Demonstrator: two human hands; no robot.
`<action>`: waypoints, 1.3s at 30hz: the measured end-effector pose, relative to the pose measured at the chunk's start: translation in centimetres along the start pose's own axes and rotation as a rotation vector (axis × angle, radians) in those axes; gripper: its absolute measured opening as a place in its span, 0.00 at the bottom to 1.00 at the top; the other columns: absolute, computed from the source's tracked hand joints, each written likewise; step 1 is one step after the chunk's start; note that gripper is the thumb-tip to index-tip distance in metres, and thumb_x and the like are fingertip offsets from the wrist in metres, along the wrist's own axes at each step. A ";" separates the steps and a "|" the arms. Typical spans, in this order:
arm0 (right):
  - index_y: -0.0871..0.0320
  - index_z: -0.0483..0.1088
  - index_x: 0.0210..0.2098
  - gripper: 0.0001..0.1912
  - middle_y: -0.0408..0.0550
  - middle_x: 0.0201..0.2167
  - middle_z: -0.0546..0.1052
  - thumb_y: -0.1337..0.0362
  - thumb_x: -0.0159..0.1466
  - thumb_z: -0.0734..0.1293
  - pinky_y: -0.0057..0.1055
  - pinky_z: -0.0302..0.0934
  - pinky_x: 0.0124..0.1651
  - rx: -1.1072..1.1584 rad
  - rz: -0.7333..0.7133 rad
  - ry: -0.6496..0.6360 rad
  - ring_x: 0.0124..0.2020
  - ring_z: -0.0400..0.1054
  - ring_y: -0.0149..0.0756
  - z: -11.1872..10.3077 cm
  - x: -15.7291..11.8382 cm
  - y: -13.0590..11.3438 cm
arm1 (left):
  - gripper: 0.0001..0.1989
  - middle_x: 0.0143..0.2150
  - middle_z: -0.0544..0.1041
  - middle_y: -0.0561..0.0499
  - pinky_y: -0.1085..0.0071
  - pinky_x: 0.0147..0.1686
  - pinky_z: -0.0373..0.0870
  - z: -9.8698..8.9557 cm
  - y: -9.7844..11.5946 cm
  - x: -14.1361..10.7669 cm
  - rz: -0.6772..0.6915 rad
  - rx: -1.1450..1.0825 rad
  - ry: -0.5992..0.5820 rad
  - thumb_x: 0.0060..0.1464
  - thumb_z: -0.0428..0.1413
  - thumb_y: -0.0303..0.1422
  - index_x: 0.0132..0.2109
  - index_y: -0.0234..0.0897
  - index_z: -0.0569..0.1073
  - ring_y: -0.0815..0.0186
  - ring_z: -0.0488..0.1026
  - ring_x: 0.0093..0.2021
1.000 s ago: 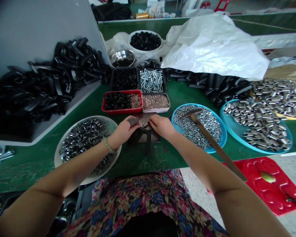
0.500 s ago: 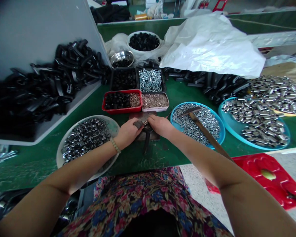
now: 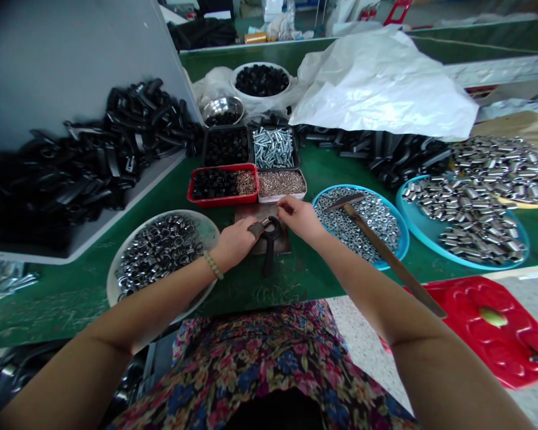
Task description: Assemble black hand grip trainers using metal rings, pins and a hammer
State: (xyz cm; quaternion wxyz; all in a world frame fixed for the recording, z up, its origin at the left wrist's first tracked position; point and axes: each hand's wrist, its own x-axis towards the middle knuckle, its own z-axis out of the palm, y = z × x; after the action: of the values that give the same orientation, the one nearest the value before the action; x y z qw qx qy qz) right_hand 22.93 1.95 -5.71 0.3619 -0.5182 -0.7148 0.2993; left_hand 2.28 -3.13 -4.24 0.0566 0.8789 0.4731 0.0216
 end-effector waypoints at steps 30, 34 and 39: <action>0.59 0.66 0.56 0.19 0.57 0.52 0.72 0.63 0.69 0.54 0.40 0.63 0.54 -0.473 -0.194 -0.233 0.51 0.69 0.41 -0.2 -1.7 -0.5 | 0.18 0.51 0.70 0.45 0.70 0.44 0.69 0.6 0.2 -2.2 -0.021 -0.070 0.012 0.65 0.43 0.35 0.59 0.38 0.64 0.63 0.72 0.45; 0.66 0.62 0.59 0.27 0.69 0.53 0.70 0.56 0.66 0.59 0.55 0.61 0.51 -0.791 0.144 0.123 0.54 0.65 0.58 -7.6 -5.3 2.6 | 0.20 0.51 0.70 0.43 0.69 0.43 0.70 0.7 0.2 -2.2 -0.002 -0.075 0.007 0.65 0.42 0.35 0.61 0.37 0.63 0.62 0.72 0.43; 0.66 0.67 0.55 0.23 0.72 0.39 0.75 0.58 0.67 0.57 0.50 0.63 0.38 -1.087 0.301 -0.004 0.41 0.71 0.60 -12.6 -9.7 4.5 | 0.19 0.52 0.69 0.42 0.68 0.45 0.70 0.9 0.2 -2.0 -0.012 -0.091 -0.014 0.65 0.43 0.36 0.58 0.35 0.65 0.61 0.72 0.45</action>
State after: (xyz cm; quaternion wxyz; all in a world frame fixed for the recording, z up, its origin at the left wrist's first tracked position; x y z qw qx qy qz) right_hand 37.63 -5.38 -4.28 -0.0049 -0.7258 -0.6851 -0.0628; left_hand 1.42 -4.98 -5.10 0.1002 0.8728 0.4762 0.0366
